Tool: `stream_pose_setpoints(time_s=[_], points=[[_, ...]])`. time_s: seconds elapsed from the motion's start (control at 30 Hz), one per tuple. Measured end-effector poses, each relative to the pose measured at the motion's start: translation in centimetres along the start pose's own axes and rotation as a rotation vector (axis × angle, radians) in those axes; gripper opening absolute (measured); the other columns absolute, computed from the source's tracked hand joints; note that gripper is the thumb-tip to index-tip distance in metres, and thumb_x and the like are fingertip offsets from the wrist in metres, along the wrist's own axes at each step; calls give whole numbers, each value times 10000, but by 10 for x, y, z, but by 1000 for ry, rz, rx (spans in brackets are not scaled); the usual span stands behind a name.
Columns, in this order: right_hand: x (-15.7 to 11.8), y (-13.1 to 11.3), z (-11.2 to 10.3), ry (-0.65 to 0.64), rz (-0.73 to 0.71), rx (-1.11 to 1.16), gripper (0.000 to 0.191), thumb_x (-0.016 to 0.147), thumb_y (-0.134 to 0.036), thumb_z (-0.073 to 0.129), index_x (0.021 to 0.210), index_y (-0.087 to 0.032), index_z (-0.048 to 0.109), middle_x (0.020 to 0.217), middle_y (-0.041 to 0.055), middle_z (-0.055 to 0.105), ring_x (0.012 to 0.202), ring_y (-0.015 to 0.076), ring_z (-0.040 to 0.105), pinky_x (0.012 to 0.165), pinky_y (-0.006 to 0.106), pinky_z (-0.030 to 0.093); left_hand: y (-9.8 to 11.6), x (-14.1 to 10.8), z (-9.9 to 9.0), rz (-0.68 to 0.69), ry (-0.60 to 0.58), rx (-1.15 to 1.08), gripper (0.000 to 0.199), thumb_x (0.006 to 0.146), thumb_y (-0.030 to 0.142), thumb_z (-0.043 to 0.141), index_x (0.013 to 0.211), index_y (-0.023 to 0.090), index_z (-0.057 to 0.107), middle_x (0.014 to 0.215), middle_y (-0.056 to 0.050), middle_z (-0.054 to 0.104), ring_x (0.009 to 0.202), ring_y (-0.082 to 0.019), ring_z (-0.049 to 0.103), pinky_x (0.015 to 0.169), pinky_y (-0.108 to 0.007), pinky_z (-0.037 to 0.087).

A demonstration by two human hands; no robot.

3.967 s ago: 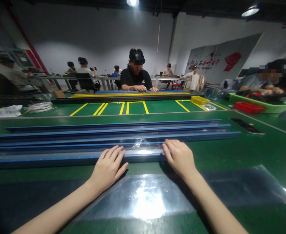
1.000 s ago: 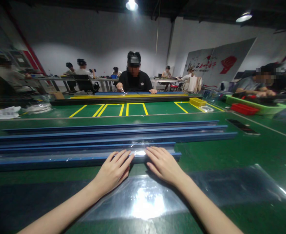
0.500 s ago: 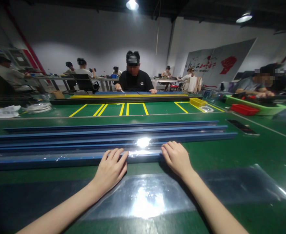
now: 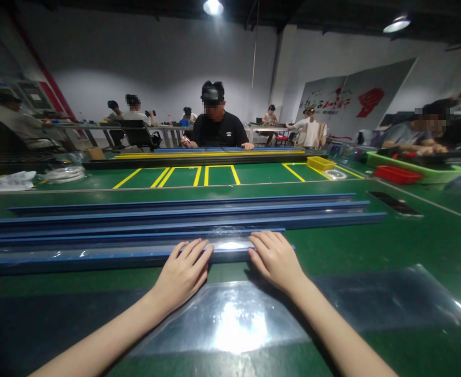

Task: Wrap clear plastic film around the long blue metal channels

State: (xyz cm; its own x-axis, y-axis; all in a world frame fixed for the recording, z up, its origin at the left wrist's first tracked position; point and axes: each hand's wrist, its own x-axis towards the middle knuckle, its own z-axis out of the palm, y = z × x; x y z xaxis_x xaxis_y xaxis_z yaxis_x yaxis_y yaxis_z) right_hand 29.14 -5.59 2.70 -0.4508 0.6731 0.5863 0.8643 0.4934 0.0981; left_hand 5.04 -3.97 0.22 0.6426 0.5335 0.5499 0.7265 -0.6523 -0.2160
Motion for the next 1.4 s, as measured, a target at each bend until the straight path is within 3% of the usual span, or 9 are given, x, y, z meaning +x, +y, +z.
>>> stream_pose_setpoints(time_s=[0.1, 0.3, 0.47, 0.6, 0.77, 1.0, 1.4], points=[[-1, 17, -6, 57, 130, -37, 270, 861, -265, 373, 946, -139, 596, 938, 95, 642, 874, 201, 551, 751, 322, 396, -1, 0, 0, 22, -9, -12, 370, 812, 220, 428, 1173, 160, 479, 1167, -87, 547, 1076, -234, 471, 908, -385, 333], [-14, 62, -5, 69, 608, 43, 274, 828, -333, 390, 838, -178, 615, 859, 68, 654, 800, 205, 588, 692, 304, 421, -2, 1, -2, 92, -16, -44, 396, 803, 199, 433, 1194, 147, 469, 1187, -114, 530, 1097, -248, 461, 895, -375, 365], [-24, 88, 7, -62, 932, 481, 299, 772, -410, 432, 732, -188, 628, 663, 30, 644, 613, 171, 587, 582, 279, 435, -2, 1, -3, 140, 1, -52, 402, 790, 170, 435, 1189, 136, 477, 1190, -136, 523, 1109, -258, 456, 887, -375, 383], [-26, 92, 23, 66, 1092, 897, 335, 742, -456, 468, 748, -170, 642, 739, 58, 655, 651, 164, 587, 582, 265, 449, -2, 1, -2, 147, 10, -52, 409, 780, 158, 439, 1186, 135, 480, 1184, -138, 528, 1101, -258, 463, 877, -378, 396], [-24, 85, 36, 119, 1133, 1098, 396, 754, -495, 440, 710, -174, 667, 741, 64, 663, 697, 173, 591, 710, 292, 452, -2, 2, -3, 148, 32, -53, 404, 770, 142, 439, 1171, 138, 494, 1171, -137, 537, 1087, -258, 475, 865, -379, 407], [-21, 84, 34, 131, 1230, 1167, 391, 736, -496, 450, 661, -179, 666, 730, 82, 659, 695, 180, 576, 719, 297, 443, -3, 2, -3, 155, 34, -60, 392, 772, 132, 434, 1159, 132, 501, 1162, -148, 540, 1080, -259, 479, 855, -386, 413], [-26, 92, 33, 59, 1124, 1151, 337, 677, -510, 564, 714, -183, 633, 663, 23, 591, 609, 129, 524, 582, 246, 412, -4, 1, -2, 184, 50, -45, 380, 781, 131, 421, 1151, 137, 508, 1151, -140, 551, 1067, -259, 490, 838, -382, 419]])
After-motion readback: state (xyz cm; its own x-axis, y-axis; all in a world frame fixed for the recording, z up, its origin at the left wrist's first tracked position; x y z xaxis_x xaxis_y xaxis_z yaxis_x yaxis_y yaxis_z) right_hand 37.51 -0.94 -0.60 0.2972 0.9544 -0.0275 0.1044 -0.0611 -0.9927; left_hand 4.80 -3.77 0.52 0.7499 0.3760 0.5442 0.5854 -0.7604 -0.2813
